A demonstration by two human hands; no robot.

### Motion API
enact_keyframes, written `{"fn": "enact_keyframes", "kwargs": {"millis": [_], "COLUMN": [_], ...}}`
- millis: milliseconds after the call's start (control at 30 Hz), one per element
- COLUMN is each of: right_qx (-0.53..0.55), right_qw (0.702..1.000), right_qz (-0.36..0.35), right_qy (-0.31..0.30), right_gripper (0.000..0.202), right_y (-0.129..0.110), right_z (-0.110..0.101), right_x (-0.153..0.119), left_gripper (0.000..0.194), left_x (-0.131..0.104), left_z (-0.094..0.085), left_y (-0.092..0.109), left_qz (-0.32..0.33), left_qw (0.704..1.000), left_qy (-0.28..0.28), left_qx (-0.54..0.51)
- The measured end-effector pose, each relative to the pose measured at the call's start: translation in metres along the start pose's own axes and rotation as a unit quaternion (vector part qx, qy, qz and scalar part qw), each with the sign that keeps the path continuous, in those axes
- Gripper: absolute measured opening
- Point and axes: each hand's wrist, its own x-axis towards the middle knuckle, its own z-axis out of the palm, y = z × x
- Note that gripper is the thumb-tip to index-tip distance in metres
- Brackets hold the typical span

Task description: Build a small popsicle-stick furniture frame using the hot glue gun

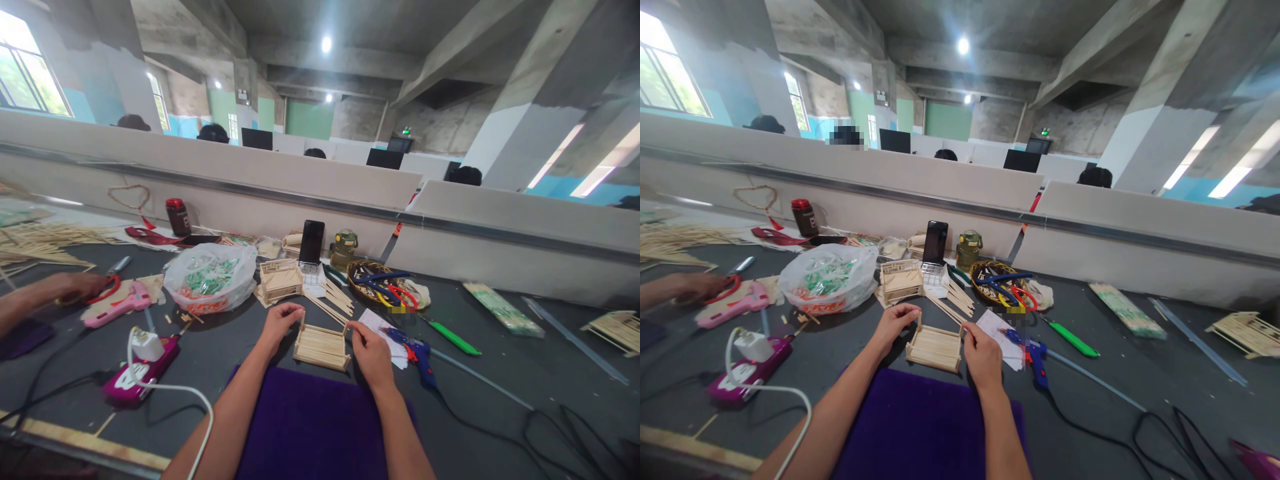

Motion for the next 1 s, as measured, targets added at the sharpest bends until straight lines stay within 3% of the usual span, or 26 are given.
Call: {"fn": "enact_keyframes", "kwargs": {"millis": [567,1000], "right_qx": [0.004,0.020], "right_qw": [1.000,0.999], "right_qz": [0.003,0.030], "right_qy": [-0.008,0.021], "right_gripper": [0.034,0.035], "right_y": [0.0014,-0.0018], "right_z": [0.0010,-0.0030], "right_x": [0.0000,0.0009], "left_gripper": [0.037,0.034], "left_x": [0.0012,0.0003], "left_z": [-0.0002,0.0002], "left_y": [-0.0014,-0.0001], "left_qz": [0.002,0.001], "left_qw": [1.000,1.000], "left_qy": [0.000,-0.006], "left_qx": [-0.005,-0.016]}}
